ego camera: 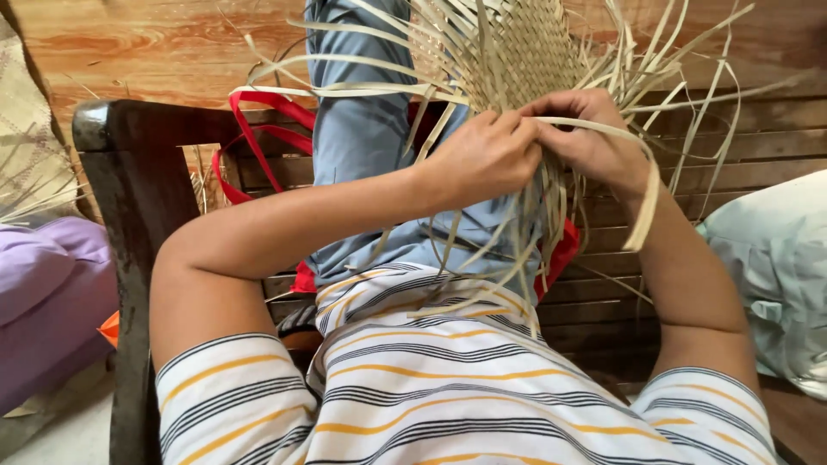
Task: Weaving thin bamboo strips together to create a basket or mat structure.
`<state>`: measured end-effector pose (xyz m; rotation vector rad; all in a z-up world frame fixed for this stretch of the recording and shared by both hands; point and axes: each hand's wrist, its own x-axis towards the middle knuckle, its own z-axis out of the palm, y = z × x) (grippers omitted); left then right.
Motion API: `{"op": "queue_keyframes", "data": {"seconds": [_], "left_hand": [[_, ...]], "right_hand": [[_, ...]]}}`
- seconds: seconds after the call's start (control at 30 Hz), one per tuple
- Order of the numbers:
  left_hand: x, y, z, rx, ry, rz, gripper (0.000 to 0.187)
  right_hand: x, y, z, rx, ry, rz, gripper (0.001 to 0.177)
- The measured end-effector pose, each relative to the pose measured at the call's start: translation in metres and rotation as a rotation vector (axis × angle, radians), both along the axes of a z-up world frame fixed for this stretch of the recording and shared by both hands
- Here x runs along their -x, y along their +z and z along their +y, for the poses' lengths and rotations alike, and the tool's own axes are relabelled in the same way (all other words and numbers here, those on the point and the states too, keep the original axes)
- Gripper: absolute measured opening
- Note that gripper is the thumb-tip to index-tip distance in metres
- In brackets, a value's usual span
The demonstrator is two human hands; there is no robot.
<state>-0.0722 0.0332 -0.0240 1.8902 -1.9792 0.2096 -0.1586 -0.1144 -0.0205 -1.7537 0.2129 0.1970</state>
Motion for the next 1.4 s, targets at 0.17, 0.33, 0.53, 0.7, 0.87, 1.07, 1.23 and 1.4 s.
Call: {"op": "queue_keyframes", "data": {"seconds": [0.17,0.33,0.53,0.7,0.87,1.07,1.23,1.4], "left_hand": [[-0.027,0.012,-0.003,-0.058,0.034,0.335,0.007],[-0.036,0.000,-0.009,-0.049,0.150,0.490,0.008],[-0.038,0.006,-0.008,-0.072,0.138,0.461,0.013],[-0.035,0.003,-0.006,-0.079,0.138,0.435,0.019],[-0.032,0.016,0.003,-0.241,0.082,0.583,0.022],[-0.031,0.018,0.010,-0.309,-0.002,0.633,0.019],[-0.033,0.015,0.010,-0.297,0.118,0.571,0.022],[-0.030,0.003,0.006,-0.248,0.161,0.544,0.021]], "right_hand": [[0.002,0.004,0.006,0.037,-0.009,-0.030,0.011],[0.000,0.021,0.015,0.192,0.018,0.002,0.022],[-0.006,0.021,0.019,0.096,-0.026,-0.055,0.023],[-0.007,0.026,0.017,0.191,0.014,-0.039,0.025],[0.002,-0.005,0.005,0.235,0.011,-0.071,0.012],[-0.001,-0.011,0.006,0.248,-0.017,-0.039,0.016],[-0.008,0.011,0.016,0.279,0.065,-0.162,0.006],[-0.010,0.020,0.019,0.296,0.057,-0.190,0.002]]}}
